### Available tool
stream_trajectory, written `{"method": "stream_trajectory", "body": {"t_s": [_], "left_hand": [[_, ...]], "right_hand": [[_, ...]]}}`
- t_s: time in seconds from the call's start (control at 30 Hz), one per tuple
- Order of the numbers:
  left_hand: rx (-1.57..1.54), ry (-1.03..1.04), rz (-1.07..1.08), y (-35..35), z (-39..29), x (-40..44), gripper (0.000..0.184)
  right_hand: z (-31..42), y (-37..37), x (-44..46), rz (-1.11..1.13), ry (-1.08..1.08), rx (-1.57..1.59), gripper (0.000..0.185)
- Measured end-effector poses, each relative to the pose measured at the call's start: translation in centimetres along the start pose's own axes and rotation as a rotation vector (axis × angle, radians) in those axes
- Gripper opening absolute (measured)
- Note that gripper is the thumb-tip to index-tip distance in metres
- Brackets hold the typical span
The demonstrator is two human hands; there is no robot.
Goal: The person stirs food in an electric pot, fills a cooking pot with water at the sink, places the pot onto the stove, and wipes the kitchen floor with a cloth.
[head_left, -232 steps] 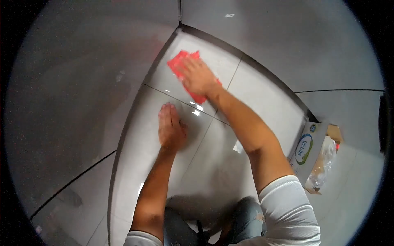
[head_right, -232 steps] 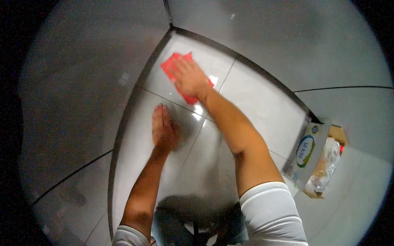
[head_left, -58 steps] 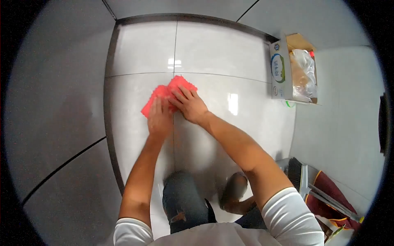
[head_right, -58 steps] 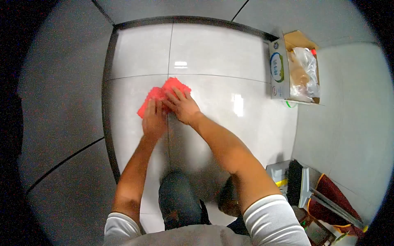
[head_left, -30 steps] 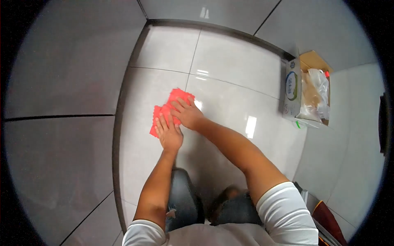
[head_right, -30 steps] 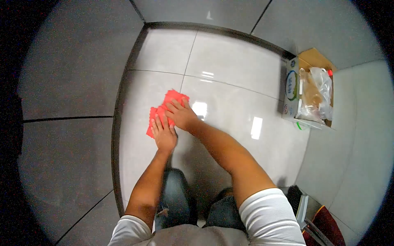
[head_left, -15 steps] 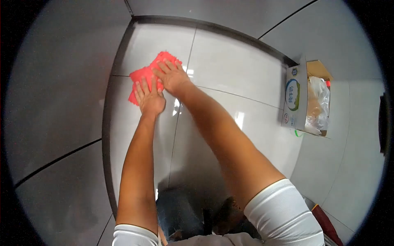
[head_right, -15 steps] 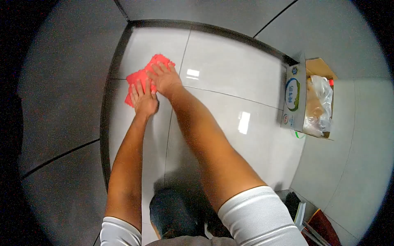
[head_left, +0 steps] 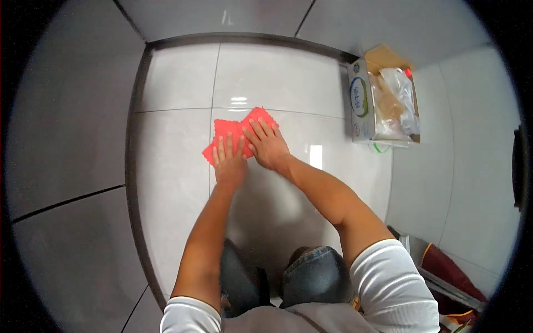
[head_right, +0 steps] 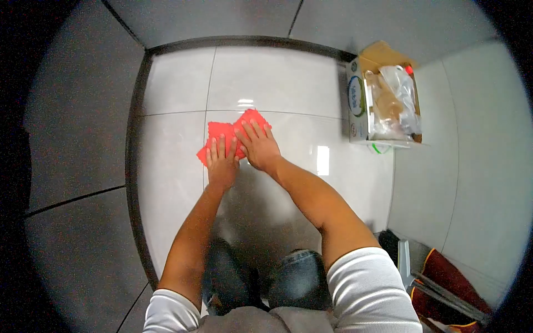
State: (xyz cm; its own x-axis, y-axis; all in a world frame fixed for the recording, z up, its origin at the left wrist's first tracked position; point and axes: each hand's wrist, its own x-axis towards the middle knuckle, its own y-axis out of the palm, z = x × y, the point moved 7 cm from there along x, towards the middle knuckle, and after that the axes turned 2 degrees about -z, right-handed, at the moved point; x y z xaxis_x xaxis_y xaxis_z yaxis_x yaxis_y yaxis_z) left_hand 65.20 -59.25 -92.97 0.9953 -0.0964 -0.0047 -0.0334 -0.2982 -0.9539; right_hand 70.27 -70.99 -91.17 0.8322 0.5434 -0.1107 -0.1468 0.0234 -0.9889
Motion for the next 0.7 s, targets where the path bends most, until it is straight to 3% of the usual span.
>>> {"method": "stream_trajectory", "body": {"t_s": [0.27, 0.37, 0.6, 0.7], "left_hand": [[-0.039, -0.056, 0.171, 1.3, -5.2, -9.2, 0.062], [-0.026, -0.031, 0.074, 1.6, -5.1, -8.5, 0.063], [0.067, -0.015, 0.048, 2.8, -1.2, 4.1, 0.063], [0.055, -0.045, 0.196, 2.5, -2.0, 10.4, 0.064]], "right_hand": [[1.7, 1.3, -10.5, -0.057, -0.062, 0.008, 0.056], [1.0, 0.3, -9.5, -0.134, -0.124, 0.052, 0.056], [-4.6, 0.7, 2.1, -0.275, -0.031, 0.102, 0.053], [-8.8, 0.8, 5.8, -0.278, 0.043, 0.1, 0.052]]}}
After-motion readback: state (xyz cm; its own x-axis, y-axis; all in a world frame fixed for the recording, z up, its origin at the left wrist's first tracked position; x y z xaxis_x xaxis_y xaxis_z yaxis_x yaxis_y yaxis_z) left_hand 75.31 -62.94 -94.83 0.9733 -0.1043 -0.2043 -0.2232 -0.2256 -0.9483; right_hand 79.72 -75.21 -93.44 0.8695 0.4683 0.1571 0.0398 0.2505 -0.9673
